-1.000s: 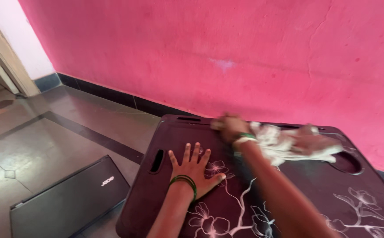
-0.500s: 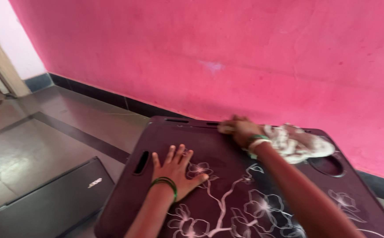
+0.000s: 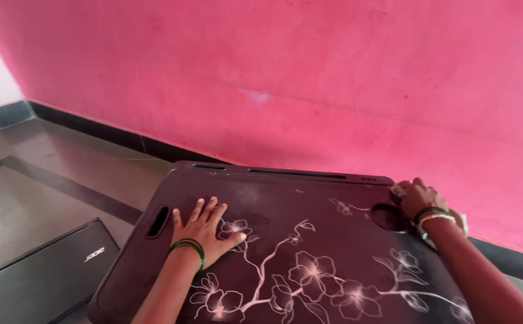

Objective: The person cleans a small table by spraying it with a liquid and wiping the surface with a cloth.

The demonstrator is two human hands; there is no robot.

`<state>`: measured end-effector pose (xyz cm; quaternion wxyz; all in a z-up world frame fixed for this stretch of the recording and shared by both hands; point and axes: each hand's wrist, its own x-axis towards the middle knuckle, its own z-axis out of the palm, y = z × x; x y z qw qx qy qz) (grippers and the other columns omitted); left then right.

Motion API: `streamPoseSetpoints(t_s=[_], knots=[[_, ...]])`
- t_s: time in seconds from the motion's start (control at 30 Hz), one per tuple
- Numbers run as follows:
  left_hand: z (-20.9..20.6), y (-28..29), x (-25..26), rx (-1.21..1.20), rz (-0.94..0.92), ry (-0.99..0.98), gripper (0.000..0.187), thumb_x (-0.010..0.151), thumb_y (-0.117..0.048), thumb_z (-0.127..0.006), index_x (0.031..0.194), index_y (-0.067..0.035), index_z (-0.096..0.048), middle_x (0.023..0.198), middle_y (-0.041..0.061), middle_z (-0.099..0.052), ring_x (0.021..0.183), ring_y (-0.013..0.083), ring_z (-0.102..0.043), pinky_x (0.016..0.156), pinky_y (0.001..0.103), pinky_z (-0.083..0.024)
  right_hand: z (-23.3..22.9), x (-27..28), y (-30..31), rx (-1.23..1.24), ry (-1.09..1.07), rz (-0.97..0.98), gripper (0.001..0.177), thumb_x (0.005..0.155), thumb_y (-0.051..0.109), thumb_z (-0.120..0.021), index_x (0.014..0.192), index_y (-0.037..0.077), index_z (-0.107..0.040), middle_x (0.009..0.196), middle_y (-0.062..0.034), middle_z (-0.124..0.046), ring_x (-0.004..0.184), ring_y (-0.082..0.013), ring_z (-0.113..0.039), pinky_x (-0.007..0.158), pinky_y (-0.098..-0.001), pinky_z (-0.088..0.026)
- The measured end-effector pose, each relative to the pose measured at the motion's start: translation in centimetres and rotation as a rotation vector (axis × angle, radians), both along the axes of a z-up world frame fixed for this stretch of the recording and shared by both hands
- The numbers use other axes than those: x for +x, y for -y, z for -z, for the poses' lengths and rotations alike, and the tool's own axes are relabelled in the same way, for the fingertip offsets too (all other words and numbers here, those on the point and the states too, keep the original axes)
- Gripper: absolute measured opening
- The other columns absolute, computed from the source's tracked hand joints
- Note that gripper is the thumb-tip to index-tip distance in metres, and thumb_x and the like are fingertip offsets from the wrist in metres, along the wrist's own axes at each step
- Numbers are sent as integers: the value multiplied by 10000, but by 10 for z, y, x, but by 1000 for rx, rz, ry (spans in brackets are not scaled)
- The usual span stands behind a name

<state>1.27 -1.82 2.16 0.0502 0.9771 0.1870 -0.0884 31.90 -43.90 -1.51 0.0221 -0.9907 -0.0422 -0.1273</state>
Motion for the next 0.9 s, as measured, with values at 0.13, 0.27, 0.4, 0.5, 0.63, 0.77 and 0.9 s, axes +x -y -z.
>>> streamPoseSetpoints(t_s=[0.13,0.27,0.4,0.5,0.63,0.77,0.9], knots=[[1,-3,2,13,-14,6,980,863,-837,-392,1634,-300,-111,1727,-87,7,1590,153,33,1246,642,16,20,-56,42,132,18,-164,362,964,121,-517,1189,332,-705,1241,6,-695,1080,-250,-716,971,-428,-594],[5,2,6,-9,-60,8,939,883,-801,-377,1638,-317,-96,1732,-73,26,1594,186,26,1219,720,11,9,-156,92,166,-56,-183,433,836,51,-553,1161,288,-716,1115,-19,-695,1067,-287,-712,919,-437,-584],[1,51,20,26,-81,25,812,969,-698,-384,1623,-242,-232,1725,120,-55,1582,364,-35,1153,764,-63,-7,-204,88,164,-84,-90,404,842,108,-600,1204,267,-683,1143,-31,-651,1099,-319,-674,929,-467,-550],[-1,112,21,-3,234,83,820,972,-758,-314,1627,-280,-199,1725,130,36,1589,344,84,1167,775,71,-8,-198,77,90,-82,-25,413,852,110,-590,1204,300,-696,1177,-21,-647,1124,-310,-668,984,-459,-543],[-2,114,24,-75,217,10,840,920,-773,-302,1625,-348,-137,1724,16,44,1583,288,87,1174,765,87,8,-143,72,115,-16,-135,446,788,70,-577,1135,297,-743,1203,-55,-671,1144,-337,-653,998,-480,-535],[0,114,26,-61,211,-14,846,925,-772,-310,1629,-338,-130,1722,22,37,1582,290,93,1163,767,92,17,-30,42,160,34,-89,318,854,81,-619,1170,102,-637,1109,-188,-736,1117,-383,-682,950,-512,-561],[-2,115,25,-51,190,-29,848,917,-778,-319,1623,-352,-122,1719,6,36,1579,271,92,1166,765,94,13,29,6,150,49,-116,370,860,52,-624,1203,182,-672,1227,-161,-684,1169,-374,-639,998,-494,-537]])
